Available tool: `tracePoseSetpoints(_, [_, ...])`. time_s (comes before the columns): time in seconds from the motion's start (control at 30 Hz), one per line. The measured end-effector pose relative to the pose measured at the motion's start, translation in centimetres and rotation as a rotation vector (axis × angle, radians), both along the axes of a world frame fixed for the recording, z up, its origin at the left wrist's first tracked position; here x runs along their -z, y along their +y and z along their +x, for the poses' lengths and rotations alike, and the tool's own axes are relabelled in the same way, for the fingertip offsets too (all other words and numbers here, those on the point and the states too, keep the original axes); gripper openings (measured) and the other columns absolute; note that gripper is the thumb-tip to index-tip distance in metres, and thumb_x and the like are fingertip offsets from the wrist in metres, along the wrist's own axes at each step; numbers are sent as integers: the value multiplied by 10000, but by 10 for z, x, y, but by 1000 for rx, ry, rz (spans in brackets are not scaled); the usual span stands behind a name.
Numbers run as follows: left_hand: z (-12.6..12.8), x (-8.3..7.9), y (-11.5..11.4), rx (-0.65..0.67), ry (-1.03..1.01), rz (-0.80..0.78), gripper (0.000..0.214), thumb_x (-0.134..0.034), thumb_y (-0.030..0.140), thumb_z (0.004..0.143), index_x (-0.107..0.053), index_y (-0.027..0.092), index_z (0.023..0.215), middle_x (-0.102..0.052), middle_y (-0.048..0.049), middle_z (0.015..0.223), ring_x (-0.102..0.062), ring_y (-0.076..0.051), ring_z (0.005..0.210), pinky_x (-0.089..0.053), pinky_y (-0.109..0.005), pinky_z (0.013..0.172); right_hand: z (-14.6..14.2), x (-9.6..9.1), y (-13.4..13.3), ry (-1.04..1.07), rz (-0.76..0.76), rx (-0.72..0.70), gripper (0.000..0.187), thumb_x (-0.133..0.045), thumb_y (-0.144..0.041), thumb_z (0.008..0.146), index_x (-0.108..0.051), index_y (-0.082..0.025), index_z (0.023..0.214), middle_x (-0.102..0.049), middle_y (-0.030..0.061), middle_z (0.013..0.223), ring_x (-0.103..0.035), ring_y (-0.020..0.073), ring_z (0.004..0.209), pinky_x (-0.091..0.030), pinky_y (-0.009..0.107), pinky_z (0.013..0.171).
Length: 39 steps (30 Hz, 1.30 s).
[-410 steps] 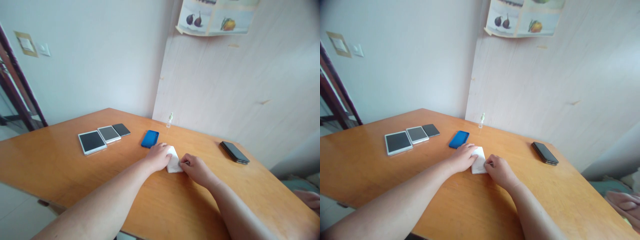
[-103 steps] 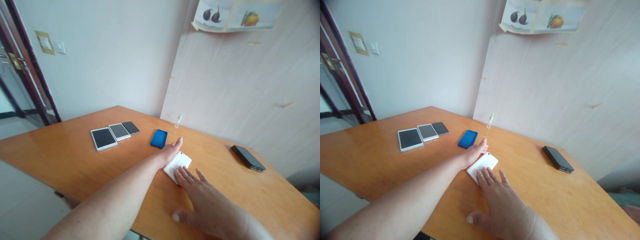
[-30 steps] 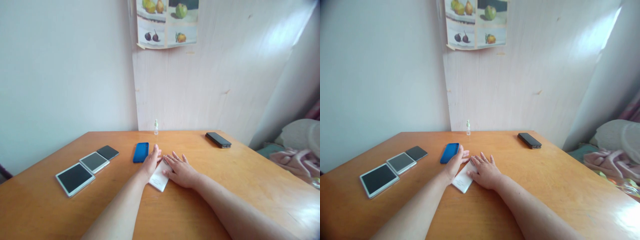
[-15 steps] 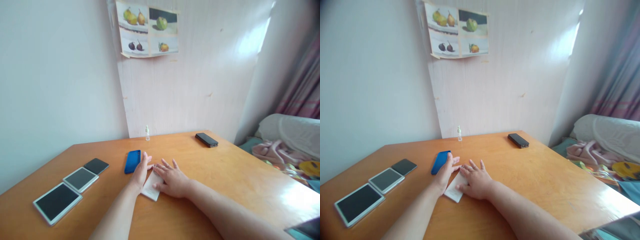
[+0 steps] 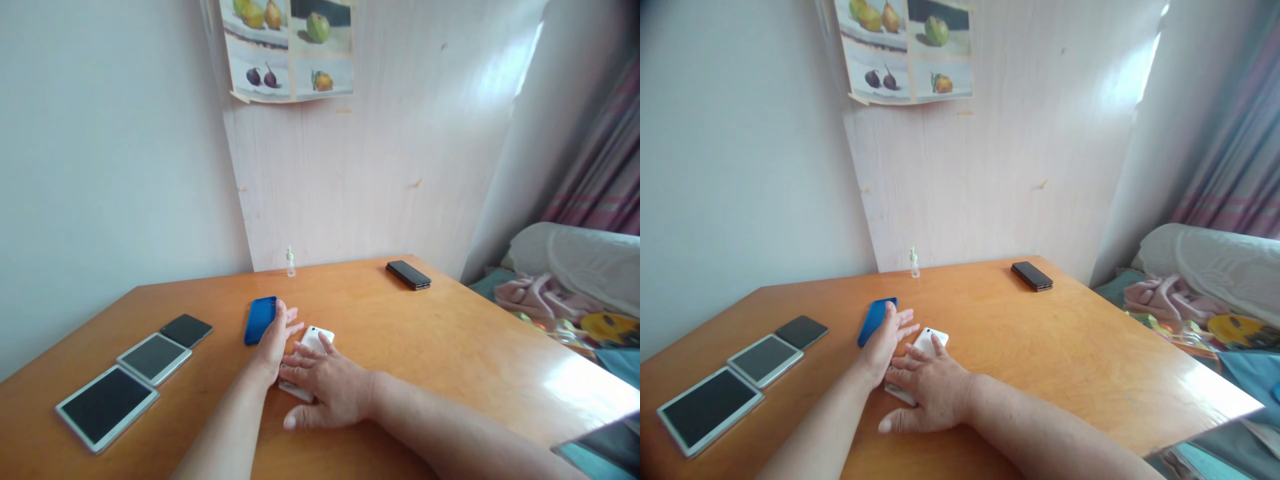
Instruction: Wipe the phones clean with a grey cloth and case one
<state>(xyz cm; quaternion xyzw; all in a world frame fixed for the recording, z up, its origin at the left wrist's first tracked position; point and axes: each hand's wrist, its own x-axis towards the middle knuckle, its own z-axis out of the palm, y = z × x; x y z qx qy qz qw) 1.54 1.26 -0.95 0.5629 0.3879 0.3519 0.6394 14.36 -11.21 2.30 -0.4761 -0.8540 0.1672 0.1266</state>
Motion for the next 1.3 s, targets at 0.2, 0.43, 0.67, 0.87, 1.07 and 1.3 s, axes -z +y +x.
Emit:
tracePoseSetpoints(0.2, [-2, 0, 3, 9, -55, -19, 823, -185, 750, 889, -490, 145, 1357, -392, -185, 1504, -527, -294, 1273, -332, -421, 1117, 17, 11, 20, -76, -34, 250, 744, -323, -687, 909, -250, -281, 1528, -256, 61, 1584, -61, 343, 1471, 58, 660, 1117])
tracePoseSetpoints(0.43, [-2, 1, 1, 12, -28, -7, 802, -167, 743, 895, -498, 175, 1354, -417, -161, 1494, -507, -294, 1293, -335, -442, 1115, 9, 8, 0, -7, -10, 53, 824, -364, -745, 860, -238, -284, 1531, -278, 69, 1575, -105, 328, 1470, 107, 624, 1123])
tracePoseSetpoints(0.67, [-2, 2, 0, 59, -18, 25, 815, -171, 730, 905, -500, 136, 1354, -518, -183, 1407, -565, -282, 1234, -357, -408, 1100, 26, 12, 8, -103, -7, 314, 758, -307, -666, 919, -252, -222, 1531, -285, 112, 1567, -92, 352, 1467, 102, 663, 1103])
tracePoseSetpoints(0.87, [-1, -3, -5, 113, 46, 2, 841, -186, 750, 891, -459, 124, 1382, -514, -198, 1406, -559, -285, 1239, -384, -399, 1075, 22, 0, -9, -41, -50, 114, 879, -405, -737, 845, -221, -229, 1539, -259, 130, 1576, -160, 348, 1457, 63, 629, 1132])
tracePoseSetpoints(1.07, [-1, -1, -5, 123, 50, 47, 844, -189, 744, 895, -461, 105, 1374, -514, -202, 1404, -563, -281, 1234, -371, -386, 1086, 30, 5, -4, -117, -21, 286, 779, -348, -667, 906, -287, -190, 1519, -311, 146, 1553, -149, 355, 1458, 67, 667, 1112])
tracePoseSetpoints(1.3, [0, 2, -4, 116, 46, 66, 830, -188, 745, 894, -491, 120, 1348, -531, -186, 1393, -579, -283, 1211, -357, -411, 1095, 24, 3, -16, -127, -47, 176, 902, -380, -725, 859, -237, -142, 1532, -258, 185, 1563, -155, 347, 1459, 39, 618, 1146])
